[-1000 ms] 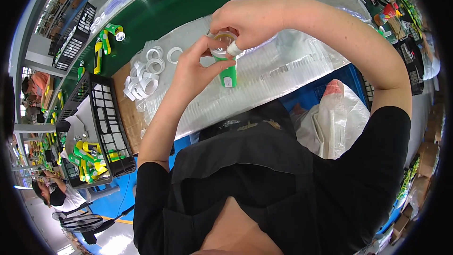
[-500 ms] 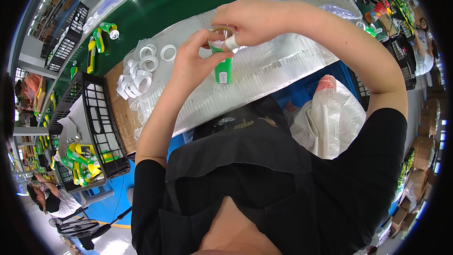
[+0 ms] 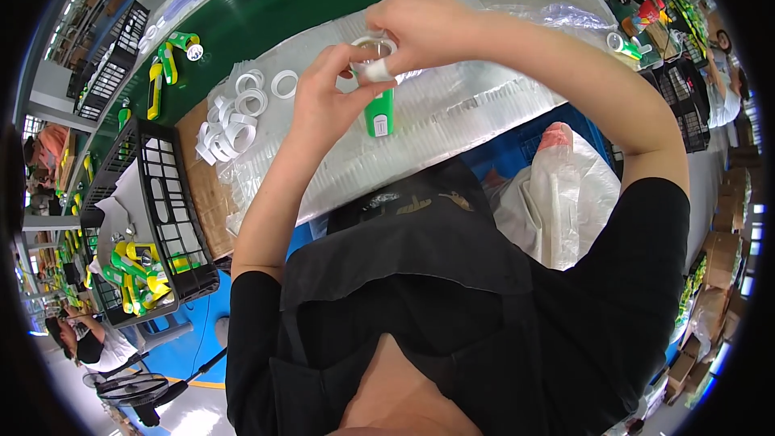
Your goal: Assembling the front lens and reflector components into flashlight bodies on a factory production line.
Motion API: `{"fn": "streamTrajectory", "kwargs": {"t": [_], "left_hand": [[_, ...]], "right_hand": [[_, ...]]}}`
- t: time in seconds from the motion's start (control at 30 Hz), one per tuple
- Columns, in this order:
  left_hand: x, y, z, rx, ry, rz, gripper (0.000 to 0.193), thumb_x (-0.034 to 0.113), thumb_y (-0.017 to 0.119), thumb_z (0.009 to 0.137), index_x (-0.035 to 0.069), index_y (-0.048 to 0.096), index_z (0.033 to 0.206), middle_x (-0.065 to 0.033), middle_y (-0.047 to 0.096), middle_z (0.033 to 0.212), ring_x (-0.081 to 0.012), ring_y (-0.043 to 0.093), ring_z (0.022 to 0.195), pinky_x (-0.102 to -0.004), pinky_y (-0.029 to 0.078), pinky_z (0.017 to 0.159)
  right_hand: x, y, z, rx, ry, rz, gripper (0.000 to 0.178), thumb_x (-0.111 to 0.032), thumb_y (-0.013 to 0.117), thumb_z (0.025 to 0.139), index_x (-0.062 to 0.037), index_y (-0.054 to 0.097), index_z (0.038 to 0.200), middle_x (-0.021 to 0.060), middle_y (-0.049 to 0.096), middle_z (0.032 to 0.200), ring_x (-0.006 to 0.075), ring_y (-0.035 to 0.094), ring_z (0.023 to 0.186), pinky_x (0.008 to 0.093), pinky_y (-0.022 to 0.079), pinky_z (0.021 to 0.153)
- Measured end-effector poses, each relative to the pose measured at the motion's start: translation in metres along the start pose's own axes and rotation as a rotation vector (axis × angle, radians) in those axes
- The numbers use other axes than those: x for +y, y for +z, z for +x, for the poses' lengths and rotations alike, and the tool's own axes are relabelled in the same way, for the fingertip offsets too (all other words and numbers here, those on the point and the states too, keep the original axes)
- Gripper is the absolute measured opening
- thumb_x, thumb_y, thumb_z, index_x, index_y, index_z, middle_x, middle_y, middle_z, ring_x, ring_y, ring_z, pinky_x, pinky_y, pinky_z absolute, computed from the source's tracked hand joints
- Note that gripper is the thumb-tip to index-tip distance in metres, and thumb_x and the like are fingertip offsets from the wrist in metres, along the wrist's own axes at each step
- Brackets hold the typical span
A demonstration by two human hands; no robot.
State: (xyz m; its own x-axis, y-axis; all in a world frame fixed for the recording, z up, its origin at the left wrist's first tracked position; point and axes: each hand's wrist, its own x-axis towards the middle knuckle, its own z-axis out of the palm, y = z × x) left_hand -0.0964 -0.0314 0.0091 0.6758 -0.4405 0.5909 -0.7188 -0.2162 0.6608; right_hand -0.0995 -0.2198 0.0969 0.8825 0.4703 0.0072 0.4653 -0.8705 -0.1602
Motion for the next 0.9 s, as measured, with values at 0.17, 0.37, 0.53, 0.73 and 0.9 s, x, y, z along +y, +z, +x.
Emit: {"fn": "streamTrajectory", "kwargs": {"t": [0.17, 0.37, 0.53, 0.73, 0.9], "left_hand": [[-0.007, 0.001, 0.001, 0.005, 0.035, -0.013, 0.038, 0.013, 0.084, 0.069, 0.014, 0.065, 0.102, -0.0073, 0.066, 0.093, -0.0249, 0.065, 0.080, -0.0355, 0.052, 0.064], [-0.018, -0.013, -0.011, 0.003, 0.048, -0.054, 0.041, 0.009, 0.084, 0.069, 0.009, 0.064, 0.104, -0.0077, 0.067, 0.100, -0.0224, 0.065, 0.089, -0.0339, 0.052, 0.074], [-0.020, -0.017, -0.017, -0.071, 0.050, -0.424, 0.041, -0.003, 0.073, 0.077, 0.002, 0.055, 0.114, -0.0184, 0.062, 0.120, -0.0246, 0.060, 0.113, -0.0354, 0.050, 0.094], [0.019, -0.024, -0.021, -0.045, -0.318, -0.895, 0.040, 0.013, 0.078, 0.074, 0.002, 0.055, 0.106, -0.0151, 0.067, 0.095, -0.0227, 0.066, 0.088, -0.0349, 0.054, 0.076], [0.032, -0.028, -0.018, -0.248, -0.037, -0.914, 0.060, 0.029, 0.082, 0.072, 0.000, 0.054, 0.117, -0.0145, 0.066, 0.090, -0.0229, 0.067, 0.079, -0.0340, 0.054, 0.069]], "right_hand": [[0.010, 0.013, 0.004, 0.129, -0.016, 0.112, 0.049, -0.046, 0.078, 0.071, -0.0025, 0.061, 0.088, 0.0106, 0.061, 0.075, 0.0262, 0.060, 0.067, 0.0384, 0.046, 0.059], [-0.008, 0.055, -0.007, 0.255, 0.194, 0.494, 0.054, -0.034, 0.081, 0.075, -0.0028, 0.058, 0.113, 0.0085, 0.064, 0.096, 0.0214, 0.062, 0.087, 0.0357, 0.050, 0.076], [-0.043, 0.178, -0.021, 0.569, 0.141, 1.137, 0.056, -0.026, 0.084, 0.073, -0.0069, 0.055, 0.118, 0.0065, 0.068, 0.094, 0.0199, 0.065, 0.088, 0.0345, 0.053, 0.075], [-0.068, 0.151, -0.035, 0.182, 0.088, 1.417, 0.037, -0.015, 0.082, 0.074, -0.0063, 0.060, 0.103, 0.0046, 0.066, 0.087, 0.0181, 0.066, 0.080, 0.0312, 0.051, 0.066], [-0.057, 0.144, -0.038, -0.401, -0.453, 1.593, 0.015, -0.008, 0.076, 0.074, -0.0049, 0.062, 0.077, 0.0031, 0.062, 0.073, 0.0130, 0.061, 0.066, 0.0258, 0.048, 0.057]]}}
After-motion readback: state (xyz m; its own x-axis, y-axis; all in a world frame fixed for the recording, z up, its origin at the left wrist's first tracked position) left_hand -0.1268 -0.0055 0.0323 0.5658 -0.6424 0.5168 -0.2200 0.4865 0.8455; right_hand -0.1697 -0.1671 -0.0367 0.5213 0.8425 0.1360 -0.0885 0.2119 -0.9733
